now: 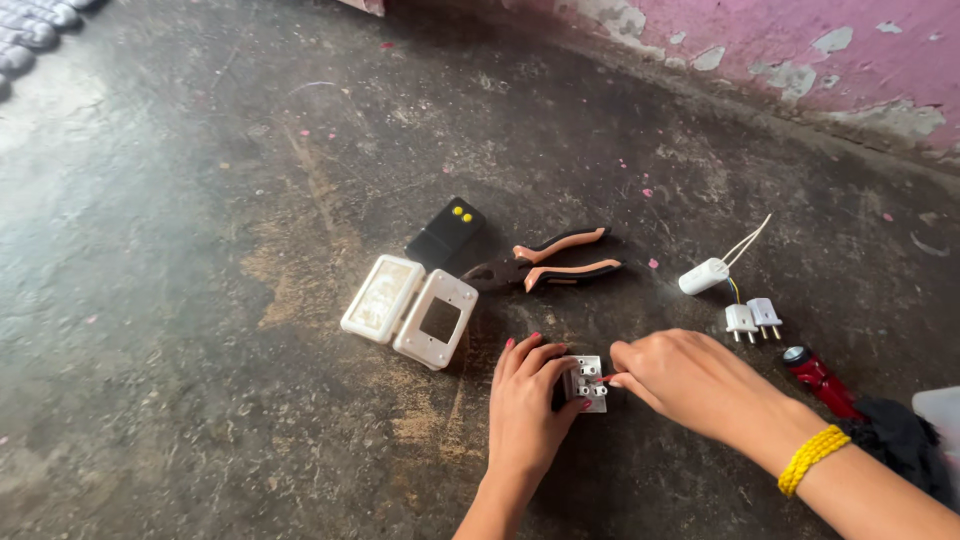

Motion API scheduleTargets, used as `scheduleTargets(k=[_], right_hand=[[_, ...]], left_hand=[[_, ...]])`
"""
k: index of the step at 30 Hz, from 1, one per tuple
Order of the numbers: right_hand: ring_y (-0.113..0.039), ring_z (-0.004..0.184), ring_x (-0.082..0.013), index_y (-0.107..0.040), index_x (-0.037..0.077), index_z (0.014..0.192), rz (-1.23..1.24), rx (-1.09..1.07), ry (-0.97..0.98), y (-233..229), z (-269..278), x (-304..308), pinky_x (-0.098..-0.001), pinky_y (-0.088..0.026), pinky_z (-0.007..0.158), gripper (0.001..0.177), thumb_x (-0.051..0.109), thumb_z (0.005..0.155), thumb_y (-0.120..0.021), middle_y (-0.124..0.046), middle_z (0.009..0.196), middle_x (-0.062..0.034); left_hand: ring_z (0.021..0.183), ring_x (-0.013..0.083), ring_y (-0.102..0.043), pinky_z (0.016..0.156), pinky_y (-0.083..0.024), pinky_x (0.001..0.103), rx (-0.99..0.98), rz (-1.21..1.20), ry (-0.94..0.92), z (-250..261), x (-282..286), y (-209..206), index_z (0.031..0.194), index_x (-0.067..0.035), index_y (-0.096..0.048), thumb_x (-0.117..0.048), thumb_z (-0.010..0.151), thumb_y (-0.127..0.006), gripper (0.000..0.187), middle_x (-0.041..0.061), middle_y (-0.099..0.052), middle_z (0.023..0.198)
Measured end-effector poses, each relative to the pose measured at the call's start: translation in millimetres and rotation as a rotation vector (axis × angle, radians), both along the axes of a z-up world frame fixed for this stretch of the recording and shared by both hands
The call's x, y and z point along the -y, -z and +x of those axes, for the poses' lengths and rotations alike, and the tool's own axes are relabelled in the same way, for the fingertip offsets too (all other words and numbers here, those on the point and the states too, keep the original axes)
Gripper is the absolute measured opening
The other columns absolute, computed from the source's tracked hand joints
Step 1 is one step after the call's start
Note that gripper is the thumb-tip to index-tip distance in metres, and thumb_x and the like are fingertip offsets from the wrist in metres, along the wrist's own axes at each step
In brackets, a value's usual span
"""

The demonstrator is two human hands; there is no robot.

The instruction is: The person assembles a white electrical socket by inserting the internal module into the housing, securing it with screws using a screwdriver, and closing the cover. Tools and parts are laid out on the floor during the process.

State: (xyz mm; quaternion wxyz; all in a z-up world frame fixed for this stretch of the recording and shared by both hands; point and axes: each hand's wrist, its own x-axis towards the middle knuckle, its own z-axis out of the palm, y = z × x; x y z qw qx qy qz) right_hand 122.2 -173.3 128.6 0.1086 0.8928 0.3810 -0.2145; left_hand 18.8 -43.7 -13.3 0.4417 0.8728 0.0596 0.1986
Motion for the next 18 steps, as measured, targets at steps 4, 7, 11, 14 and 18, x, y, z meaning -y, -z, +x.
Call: scheduleTargets(k=[4, 7, 11, 14, 18], right_hand=[[-0.070, 0.086, -0.0346, -0.059, 0.008, 0.092, 0.001, 0.033, -0.086, 2, -1, 0, -0.0462, -0.055, 0.073, 0.028, 0.034, 0.089, -0.070, -0.071, 0.083, -0.0118], [-0.070, 0.079, -0.0359, -0.062, 0.006, 0.087, 0.193, 0.079, -0.324, 8, 6, 0, -0.0480, -0.054, 0.064, 0.022, 0.020, 0.076, -0.073, -0.070, 0.079, -0.0122], [-0.071, 0.077, -0.0324, -0.064, 0.005, 0.082, 0.111, 0.100, -0.446, 18, 12, 1, -0.0467, -0.056, 0.065, 0.012, 0.015, 0.083, -0.070, -0.069, 0.077, -0.0109], [-0.071, 0.080, -0.0319, -0.066, 0.008, 0.087, -0.062, 0.071, -0.324, 21, 6, 0, -0.0462, -0.056, 0.071, 0.015, 0.022, 0.092, -0.069, -0.069, 0.080, -0.0112], [-0.071, 0.075, -0.0372, -0.066, 0.002, 0.089, 0.105, 0.081, -0.380, 23, 1, 0, -0.0475, -0.056, 0.059, 0.014, 0.005, 0.076, -0.069, -0.067, 0.089, -0.0158]], left_hand=[[0.133, 0.0312, -0.051, 0.119, -0.029, 0.052, -0.043, -0.030, 0.014, 1, -3, -4, 0.109, -0.008, -0.074, -0.016, 0.063, -0.088, 0.049, 0.007, -0.068, 0.125], [0.133, 0.0307, -0.052, 0.119, -0.029, 0.051, -0.021, -0.013, 0.023, -1, -5, -7, 0.111, -0.008, -0.073, -0.016, 0.064, -0.088, 0.050, 0.007, -0.068, 0.126], [0.131, 0.0290, -0.053, 0.120, -0.030, 0.051, 0.010, 0.001, 0.028, -2, -5, -5, 0.113, -0.007, -0.073, -0.017, 0.066, -0.087, 0.050, 0.007, -0.069, 0.126], [0.131, 0.0277, -0.055, 0.120, -0.029, 0.051, 0.009, 0.016, 0.023, -2, -4, -5, 0.112, -0.008, -0.074, -0.016, 0.066, -0.087, 0.048, 0.006, -0.069, 0.125], [0.129, 0.0266, -0.056, 0.120, -0.030, 0.050, 0.019, 0.011, 0.030, -2, -3, -2, 0.110, -0.008, -0.074, -0.018, 0.067, -0.086, 0.046, 0.005, -0.069, 0.125]])
